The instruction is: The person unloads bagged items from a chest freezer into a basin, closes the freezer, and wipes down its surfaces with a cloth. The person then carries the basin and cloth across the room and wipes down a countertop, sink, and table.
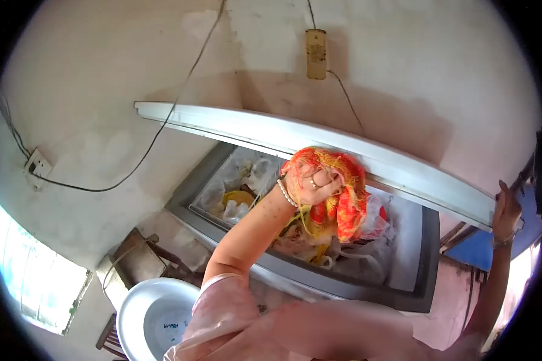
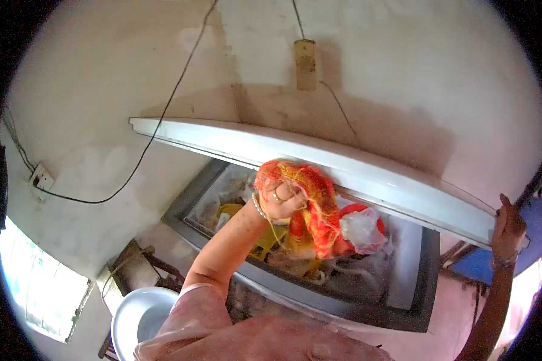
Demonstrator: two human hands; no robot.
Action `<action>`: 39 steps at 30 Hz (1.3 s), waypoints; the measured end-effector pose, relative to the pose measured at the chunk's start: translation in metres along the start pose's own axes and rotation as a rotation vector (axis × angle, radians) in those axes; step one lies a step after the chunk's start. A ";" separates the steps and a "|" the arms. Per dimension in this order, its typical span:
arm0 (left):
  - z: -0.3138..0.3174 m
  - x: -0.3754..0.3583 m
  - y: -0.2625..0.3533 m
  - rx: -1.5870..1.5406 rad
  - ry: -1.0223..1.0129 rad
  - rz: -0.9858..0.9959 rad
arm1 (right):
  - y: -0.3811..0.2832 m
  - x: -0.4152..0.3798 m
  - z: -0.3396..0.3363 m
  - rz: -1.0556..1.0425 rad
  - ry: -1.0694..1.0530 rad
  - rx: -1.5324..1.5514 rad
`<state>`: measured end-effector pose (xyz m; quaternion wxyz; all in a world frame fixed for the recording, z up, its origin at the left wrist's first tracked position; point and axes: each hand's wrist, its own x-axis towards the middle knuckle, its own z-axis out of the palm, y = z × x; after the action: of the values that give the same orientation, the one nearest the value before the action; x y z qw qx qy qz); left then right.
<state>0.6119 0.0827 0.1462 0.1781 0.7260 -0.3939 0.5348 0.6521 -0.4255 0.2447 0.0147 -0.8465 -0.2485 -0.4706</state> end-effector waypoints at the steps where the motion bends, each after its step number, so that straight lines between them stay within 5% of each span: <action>1: -0.013 0.005 -0.001 -0.067 0.000 -0.038 | 0.005 -0.004 0.001 0.035 -0.026 0.006; 2: -0.023 0.007 -0.003 -0.130 0.001 -0.076 | 0.010 -0.007 0.002 0.064 -0.031 0.025; 3: -0.025 -0.008 -0.017 0.134 0.066 0.080 | 0.014 -0.008 0.003 0.090 -0.033 0.048; 10: -0.063 -0.058 -0.046 0.602 0.279 -0.078 | 0.082 -0.026 0.026 0.083 -0.128 -0.083; 14: -0.091 -0.064 -0.068 0.076 0.452 -0.461 | 0.095 -0.028 0.024 0.049 -0.212 -0.246; 15: -0.089 -0.064 -0.063 -0.551 0.809 -0.703 | 0.094 -0.026 0.022 0.030 -0.208 -0.302; 19: -0.123 -0.109 -0.120 -0.610 0.981 -0.746 | 0.095 -0.023 0.024 -0.030 -0.165 -0.525; 24: -0.166 -0.147 -0.195 -0.724 1.507 -0.688 | 0.156 -0.046 0.049 0.046 -0.150 -0.119; 26: -0.190 -0.152 -0.209 -0.755 1.628 -0.703 | 0.072 -0.024 0.023 0.113 -0.328 -0.598; 30: -0.225 -0.131 -0.216 -0.815 1.607 -0.751 | 0.157 -0.049 0.039 0.068 -0.209 -0.097; 35: -0.207 -0.077 -0.168 -0.804 1.518 -0.893 | 0.132 -0.051 0.038 0.094 -0.164 -0.115; 39: -0.164 -0.085 -0.147 -0.463 1.520 -1.015 | 0.084 -0.029 0.020 0.059 -0.183 -0.112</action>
<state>0.6095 0.3188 0.1525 0.7389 0.2139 0.0944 0.6319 0.6922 -0.5061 0.2273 -0.0413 -0.8924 -0.1969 -0.4039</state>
